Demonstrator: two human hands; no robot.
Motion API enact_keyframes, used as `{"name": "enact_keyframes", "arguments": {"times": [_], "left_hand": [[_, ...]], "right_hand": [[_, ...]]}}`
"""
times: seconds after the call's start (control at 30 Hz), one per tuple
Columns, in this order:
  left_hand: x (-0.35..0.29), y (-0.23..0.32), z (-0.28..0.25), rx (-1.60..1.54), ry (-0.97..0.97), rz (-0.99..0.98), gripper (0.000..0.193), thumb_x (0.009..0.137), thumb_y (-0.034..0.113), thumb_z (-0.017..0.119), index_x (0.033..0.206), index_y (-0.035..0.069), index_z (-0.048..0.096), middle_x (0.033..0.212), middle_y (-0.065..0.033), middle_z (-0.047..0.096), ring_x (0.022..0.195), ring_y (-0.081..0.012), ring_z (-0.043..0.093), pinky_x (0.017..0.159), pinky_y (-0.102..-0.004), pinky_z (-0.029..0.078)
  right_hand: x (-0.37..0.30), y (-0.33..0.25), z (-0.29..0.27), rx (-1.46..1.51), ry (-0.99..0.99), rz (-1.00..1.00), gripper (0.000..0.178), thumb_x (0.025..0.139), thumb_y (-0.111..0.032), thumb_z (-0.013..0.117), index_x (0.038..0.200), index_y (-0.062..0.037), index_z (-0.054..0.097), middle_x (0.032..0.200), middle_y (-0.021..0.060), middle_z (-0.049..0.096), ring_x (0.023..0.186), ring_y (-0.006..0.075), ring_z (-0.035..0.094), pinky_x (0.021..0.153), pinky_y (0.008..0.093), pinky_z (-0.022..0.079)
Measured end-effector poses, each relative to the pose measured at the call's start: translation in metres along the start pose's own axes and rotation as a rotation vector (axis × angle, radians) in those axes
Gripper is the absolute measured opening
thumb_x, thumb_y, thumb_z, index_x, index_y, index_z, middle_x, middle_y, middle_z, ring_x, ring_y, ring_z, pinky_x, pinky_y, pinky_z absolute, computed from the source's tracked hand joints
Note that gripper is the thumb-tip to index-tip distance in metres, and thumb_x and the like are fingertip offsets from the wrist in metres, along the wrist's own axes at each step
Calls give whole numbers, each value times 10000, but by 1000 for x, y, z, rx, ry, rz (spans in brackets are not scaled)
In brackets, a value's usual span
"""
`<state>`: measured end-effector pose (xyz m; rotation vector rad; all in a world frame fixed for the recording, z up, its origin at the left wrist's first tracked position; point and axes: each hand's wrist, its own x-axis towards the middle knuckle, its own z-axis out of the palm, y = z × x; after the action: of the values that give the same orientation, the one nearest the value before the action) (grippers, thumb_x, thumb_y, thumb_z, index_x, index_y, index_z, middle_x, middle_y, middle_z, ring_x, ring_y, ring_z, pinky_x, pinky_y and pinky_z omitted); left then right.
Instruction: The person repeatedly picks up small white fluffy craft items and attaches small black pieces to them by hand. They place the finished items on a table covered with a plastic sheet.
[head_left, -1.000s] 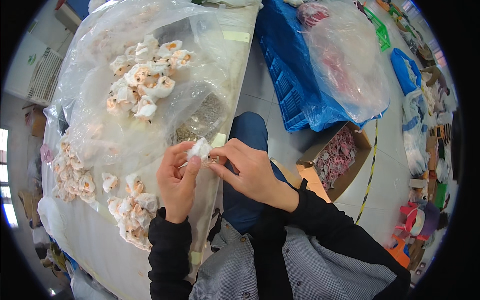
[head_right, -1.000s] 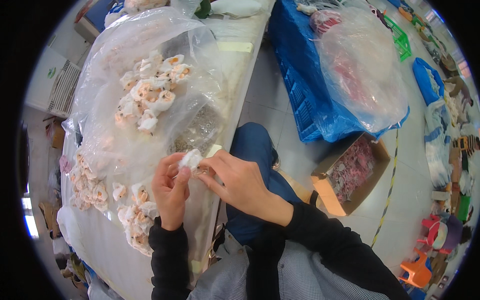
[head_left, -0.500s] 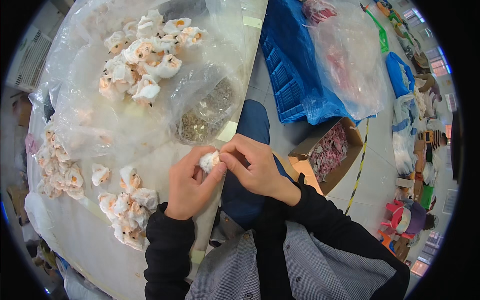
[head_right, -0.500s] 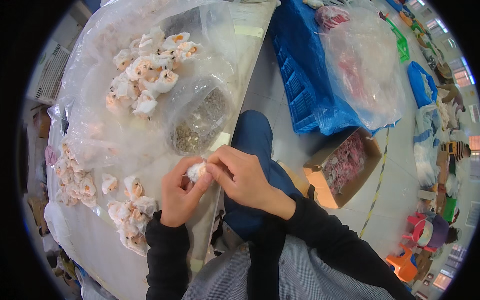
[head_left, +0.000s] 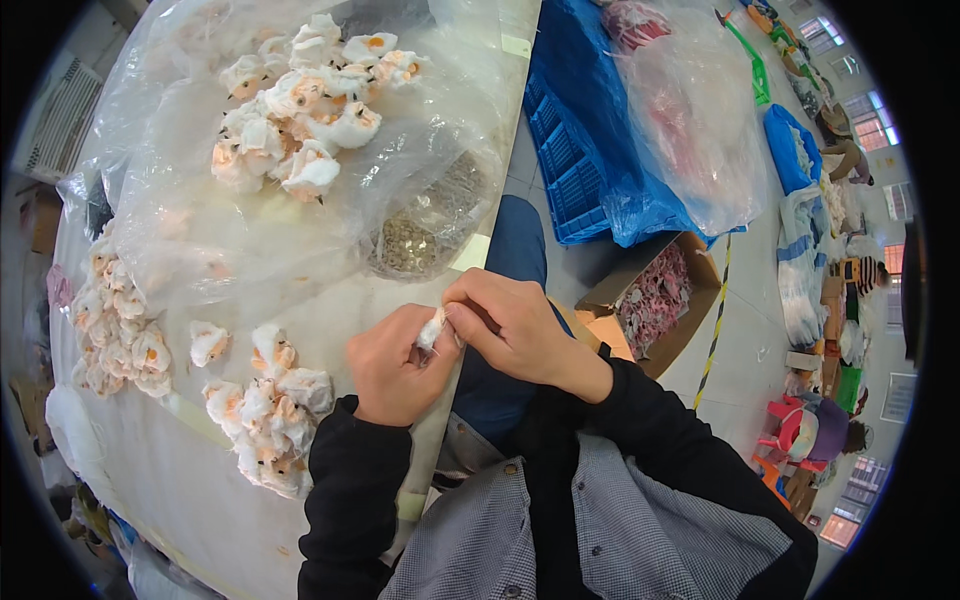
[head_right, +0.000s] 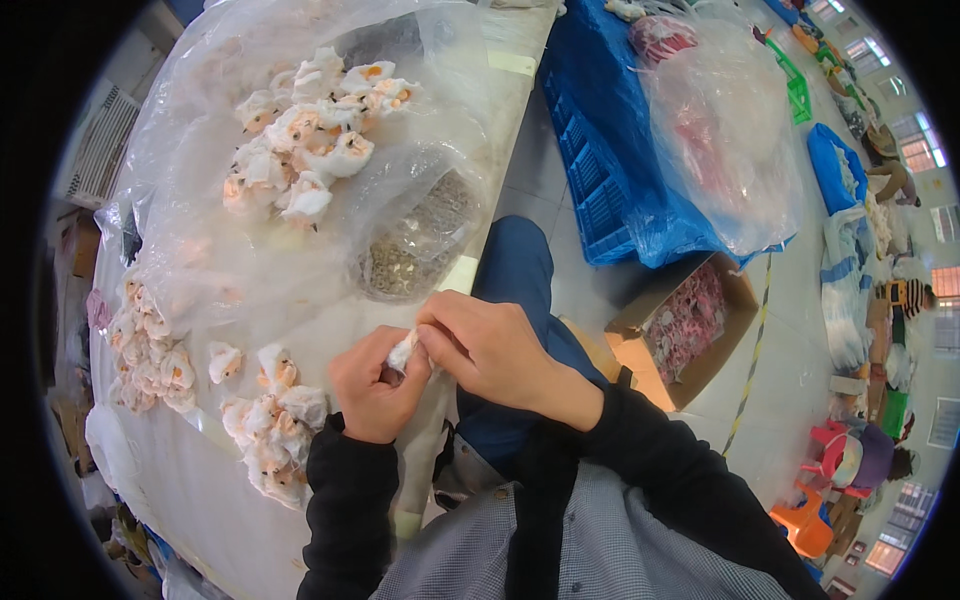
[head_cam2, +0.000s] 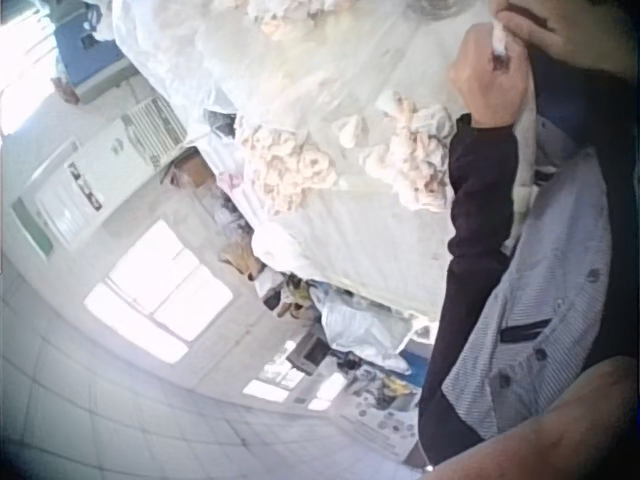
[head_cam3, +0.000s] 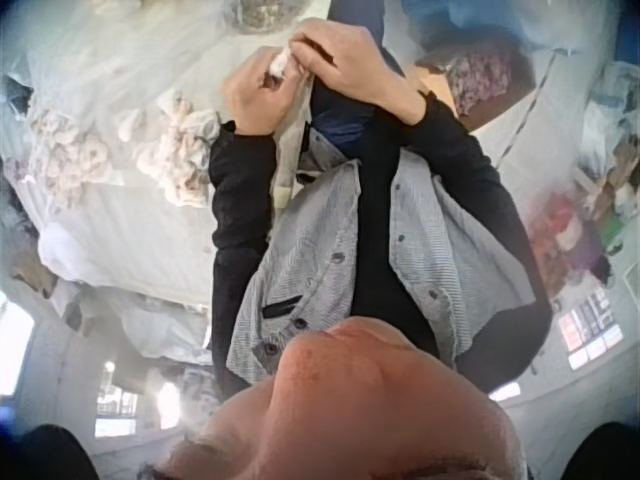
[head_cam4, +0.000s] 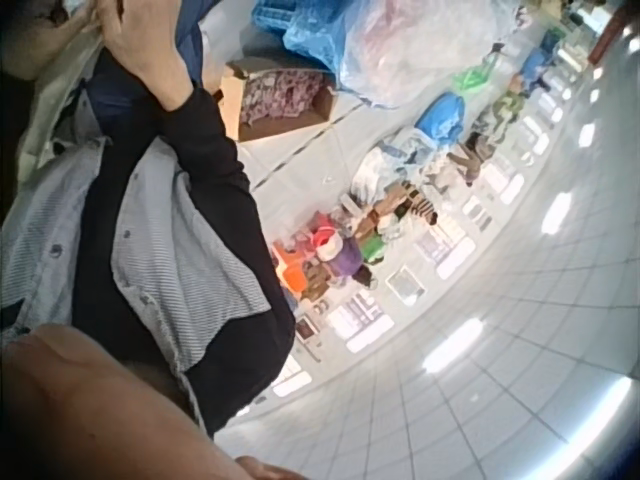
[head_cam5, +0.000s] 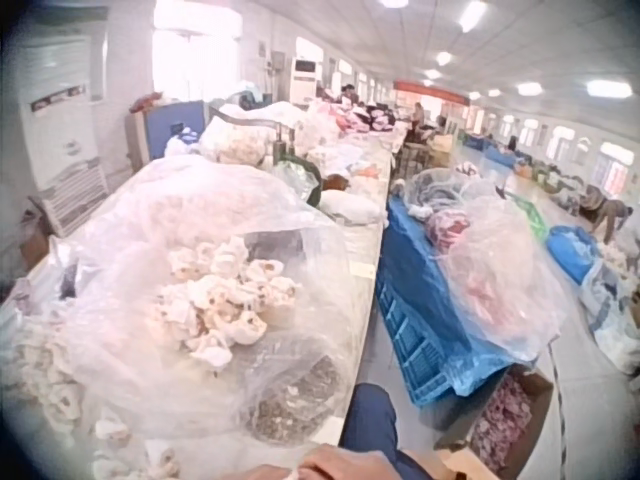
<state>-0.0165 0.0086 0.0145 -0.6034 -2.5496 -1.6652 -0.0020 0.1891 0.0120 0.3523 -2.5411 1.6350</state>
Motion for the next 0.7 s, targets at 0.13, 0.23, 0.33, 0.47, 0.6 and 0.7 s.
{"name": "enact_keyframes", "arguments": {"times": [0.13, 0.23, 0.33, 0.47, 0.6, 0.7], "left_hand": [[-2, -2, 2, -61, 77, -8, 81, 864, 61, 756, 906, 0, 723, 657, -21, 591, 515, -52, 425, 484, -249, 356], [-4, -1, 1, -55, 81, -17, 90, 858, 62, 759, 925, 12, 726, 693, -59, 629, 525, -98, 520, 499, -269, 423], [-6, -3, 1, -82, 111, -48, 90, 855, 61, 749, 930, 14, 728, 707, -81, 643, 530, -117, 562, 509, -273, 452], [-9, -2, -9, -109, 132, -100, 79, 858, 54, 726, 913, -2, 725, 675, -70, 625, 540, -94, 549, 515, -260, 442], [-13, -5, -19, -148, 232, -221, 80, 877, 59, 707, 862, -17, 694, 651, 4, 604, 575, -44, 505, 517, -251, 402], [-9, -18, -23, -307, 287, -367, 101, 890, 59, 698, 834, -18, 666, 659, 44, 566, 582, -29, 461, 519, -239, 358]], "right_hand": [[8, -7, 0, -10, 10, -63, 87, 953, -134, 702, 989, -57, 685, 878, 117, 683, 716, 343, 672, 612, 366, 520], [3, -7, 3, -86, 71, -118, 75, 931, -118, 723, 944, -49, 698, 839, 115, 678, 699, 333, 671, 609, 365, 525], [8, -11, 3, -119, 53, -166, 63, 907, -104, 746, 901, -55, 707, 807, 112, 674, 686, 319, 672, 598, 361, 521], [17, -11, 4, -118, -14, -203, 79, 906, -114, 763, 936, -49, 730, 783, 83, 663, 624, 245, 646, 556, 333, 483], [41, 1, 7, -190, 38, -305, 106, 915, -155, 764, 924, -55, 731, 774, 80, 665, 626, 249, 649, 557, 338, 491], [55, 3, 14, -444, 55, -363, 110, 878, -173, 775, 913, -80, 727, 829, 56, 668, 737, 240, 649, 645, 352, 499]]}}
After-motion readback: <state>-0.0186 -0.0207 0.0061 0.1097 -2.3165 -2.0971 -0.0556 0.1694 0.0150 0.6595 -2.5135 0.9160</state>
